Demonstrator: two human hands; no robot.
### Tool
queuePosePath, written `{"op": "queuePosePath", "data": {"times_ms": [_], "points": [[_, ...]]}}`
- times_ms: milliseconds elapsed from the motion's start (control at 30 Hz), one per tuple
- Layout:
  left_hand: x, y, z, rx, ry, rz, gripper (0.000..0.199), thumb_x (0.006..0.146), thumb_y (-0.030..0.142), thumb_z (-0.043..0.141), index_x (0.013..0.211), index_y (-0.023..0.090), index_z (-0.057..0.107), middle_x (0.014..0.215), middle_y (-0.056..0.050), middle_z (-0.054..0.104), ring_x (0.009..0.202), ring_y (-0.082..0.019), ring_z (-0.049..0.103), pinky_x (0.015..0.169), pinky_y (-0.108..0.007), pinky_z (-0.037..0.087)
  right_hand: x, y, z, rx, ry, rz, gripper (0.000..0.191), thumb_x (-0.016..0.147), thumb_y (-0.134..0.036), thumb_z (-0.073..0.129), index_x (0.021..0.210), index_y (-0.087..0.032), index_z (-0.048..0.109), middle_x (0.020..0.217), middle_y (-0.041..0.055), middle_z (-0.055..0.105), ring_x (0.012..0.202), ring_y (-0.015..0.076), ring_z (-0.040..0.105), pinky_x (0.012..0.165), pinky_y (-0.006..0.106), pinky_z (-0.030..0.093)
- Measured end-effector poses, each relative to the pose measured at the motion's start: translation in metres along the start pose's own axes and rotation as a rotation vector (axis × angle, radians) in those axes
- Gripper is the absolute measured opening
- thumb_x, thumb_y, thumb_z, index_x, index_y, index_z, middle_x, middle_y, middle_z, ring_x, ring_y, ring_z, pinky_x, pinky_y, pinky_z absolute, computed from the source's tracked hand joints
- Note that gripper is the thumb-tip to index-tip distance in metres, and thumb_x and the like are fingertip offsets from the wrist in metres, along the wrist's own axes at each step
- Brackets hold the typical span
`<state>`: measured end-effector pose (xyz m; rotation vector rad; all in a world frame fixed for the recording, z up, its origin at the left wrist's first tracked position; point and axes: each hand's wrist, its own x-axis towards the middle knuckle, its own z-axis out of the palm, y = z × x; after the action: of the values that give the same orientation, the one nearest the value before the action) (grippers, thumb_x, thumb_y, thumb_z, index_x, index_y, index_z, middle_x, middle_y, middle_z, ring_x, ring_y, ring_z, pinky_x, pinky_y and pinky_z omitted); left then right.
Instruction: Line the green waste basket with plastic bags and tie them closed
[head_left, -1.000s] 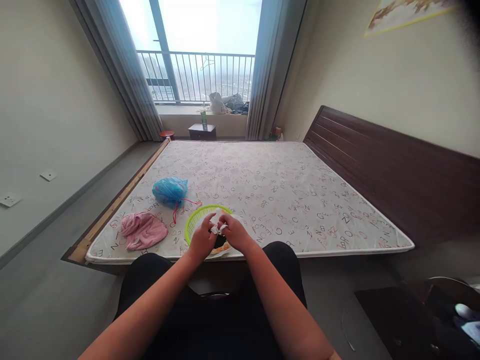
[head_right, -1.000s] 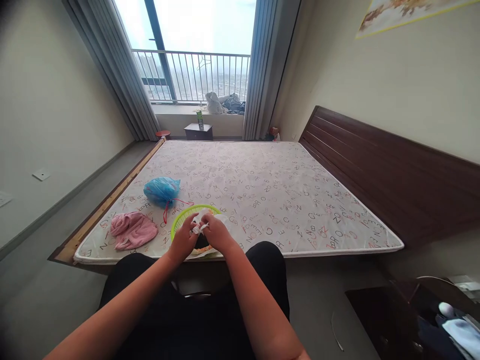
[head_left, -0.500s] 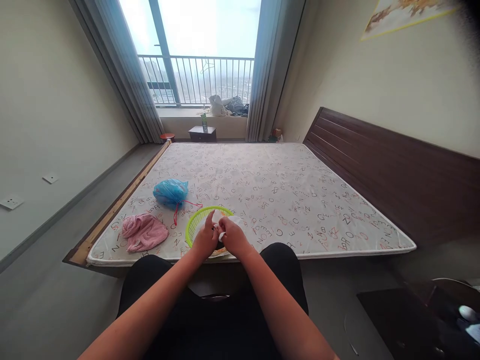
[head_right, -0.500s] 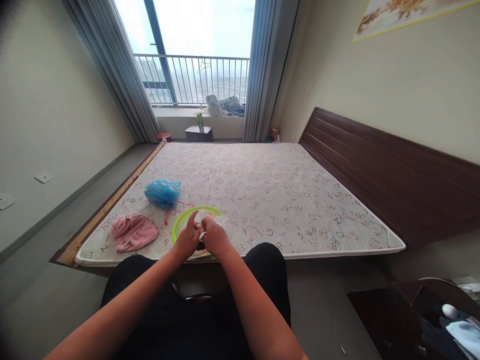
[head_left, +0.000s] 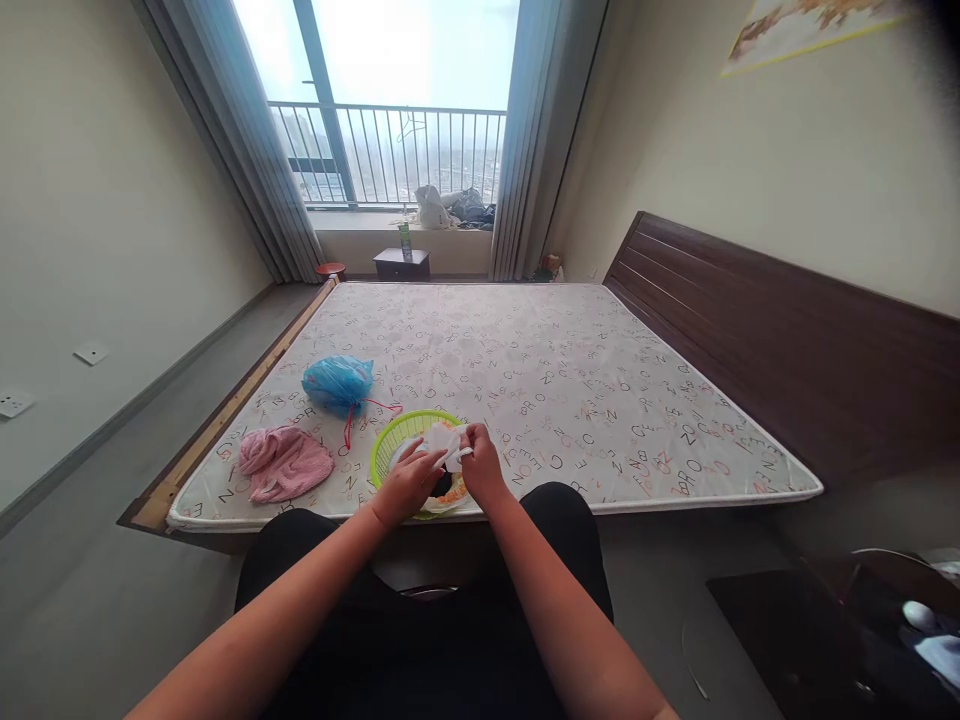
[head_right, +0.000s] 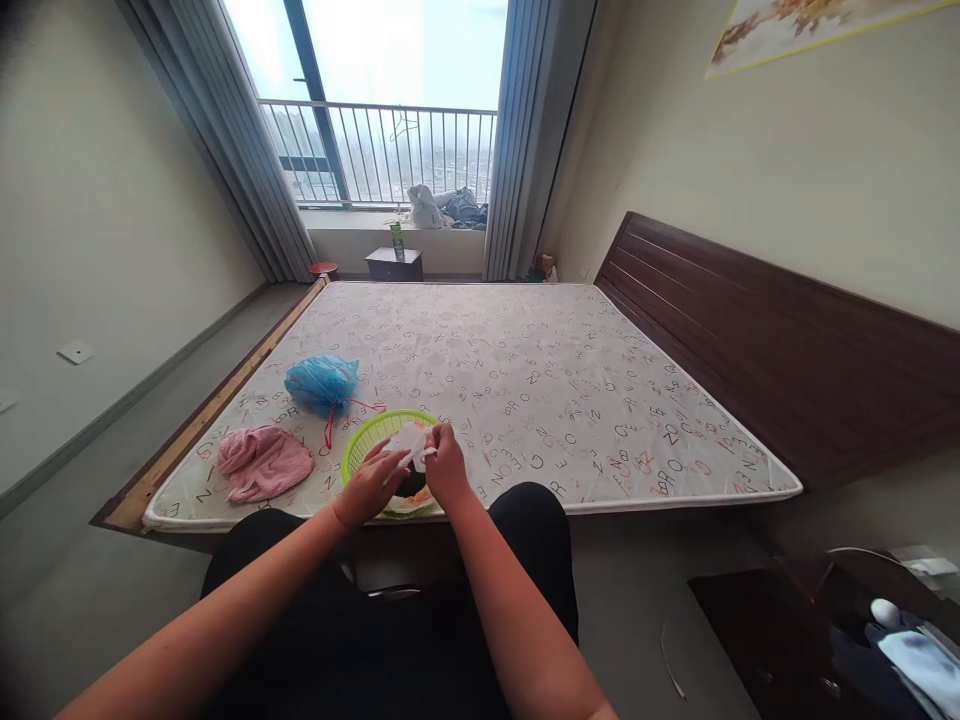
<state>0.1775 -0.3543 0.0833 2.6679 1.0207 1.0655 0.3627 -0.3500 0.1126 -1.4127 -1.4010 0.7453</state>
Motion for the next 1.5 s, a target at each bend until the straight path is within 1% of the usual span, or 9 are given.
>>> {"op": "queuePosePath", "data": {"times_ms": [133,400,633,800,1000,1067,1233,1367,1500], "points": [[-0.001,0.006,0.011,-0.116,-0.151,0.127,0.030,0.104,0.024,0.047,0.131,0.021,0.061,0.105,-0.007,0.075,0.102,-0.021,0.072,0.099,-0.041,0.057,0.001,0.006,-0.001,-0.030,0.009,0.010,0.015,0.093,-0.038,0.040,0.093,-0.025,0.046,0.081,-0.0004,0.058,0.073,0.0199,0.055,0.066,0.030,0.038],[-0.011,-0.016,0.017,-0.217,-0.365,-0.270,0.030,0.089,0.016,0.056,0.109,0.025,0.077,0.104,-0.008,0.073,0.095,-0.023,0.068,0.092,-0.035,0.054,-0.002,0.020,-0.002,-0.111,-0.020,0.016,0.018,0.094,-0.040,0.038,0.094,-0.025,0.048,0.080,-0.0005,0.058,0.074,0.0202,0.055,0.069,0.031,0.039],[-0.022,-0.028,0.029,-0.266,-0.242,-0.485,0.036,0.093,0.020,0.052,0.120,0.028,0.075,0.101,-0.006,0.077,0.090,-0.021,0.071,0.088,-0.034,0.055,-0.002,0.032,-0.005,-0.043,-0.009,0.114,0.022,0.086,-0.031,0.040,0.104,-0.024,0.051,0.091,0.0041,0.067,0.084,0.0226,0.064,0.077,0.034,0.046],[-0.023,-0.050,0.027,-0.513,-0.061,-0.736,0.028,0.085,0.038,0.064,0.104,0.024,0.079,0.100,-0.006,0.081,0.093,-0.024,0.074,0.092,-0.039,0.057,0.007,0.016,-0.035,0.342,-0.020,0.063,0.023,0.079,-0.026,0.043,0.099,-0.023,0.054,0.097,0.0066,0.074,0.093,0.0225,0.069,0.089,0.037,0.051],[-0.022,-0.073,0.008,-0.735,0.287,-1.051,0.058,0.065,0.058,0.081,0.104,0.015,0.078,0.100,-0.012,0.080,0.081,-0.023,0.074,0.077,-0.034,0.058,0.014,0.008,-0.051,0.621,-0.252,0.166,0.020,0.079,-0.032,0.045,0.089,-0.024,0.059,0.051,-0.0040,0.053,0.054,0.0217,0.062,0.081,0.043,0.053],[-0.027,-0.080,0.004,-0.762,0.371,-1.128,0.066,0.062,0.062,0.082,0.107,0.014,0.077,0.104,-0.013,0.080,0.078,-0.021,0.073,0.069,-0.029,0.055,0.016,0.010,-0.054,0.727,-0.166,0.178,0.015,0.078,-0.035,0.046,0.083,-0.025,0.056,0.047,-0.0061,0.042,0.051,0.0229,0.061,0.081,0.046,0.053],[-0.037,-0.089,0.008,-0.806,0.458,-1.155,0.067,0.060,0.061,0.084,0.107,0.014,0.077,0.107,-0.013,0.080,0.081,-0.019,0.071,0.067,-0.026,0.052,0.013,0.017,-0.056,0.699,0.032,0.152,0.021,0.083,-0.042,0.047,0.093,-0.027,0.057,0.069,0.0023,0.060,0.083,0.0281,0.071,0.086,0.047,0.052],[-0.036,-0.088,0.014,-0.763,0.488,-1.145,0.063,0.064,0.060,0.081,0.106,0.013,0.076,0.104,-0.014,0.080,0.080,-0.021,0.072,0.070,-0.029,0.054,0.001,0.025,-0.035,0.522,-0.188,0.252,0.025,0.085,-0.040,0.042,0.084,-0.023,0.061,0.047,-0.0054,0.038,0.045,0.0184,0.047,0.063,0.036,0.049],[-0.034,-0.082,0.012,-0.736,0.424,-1.133,0.057,0.065,0.055,0.079,0.104,0.014,0.076,0.097,-0.012,0.080,0.081,-0.023,0.074,0.075,-0.033,0.057,-0.008,0.035,-0.015,0.181,-0.507,0.291,0.028,0.085,-0.036,0.041,0.077,-0.021,0.064,0.049,-0.0058,0.038,0.046,0.0145,0.035,0.051,0.027,0.034]]}}
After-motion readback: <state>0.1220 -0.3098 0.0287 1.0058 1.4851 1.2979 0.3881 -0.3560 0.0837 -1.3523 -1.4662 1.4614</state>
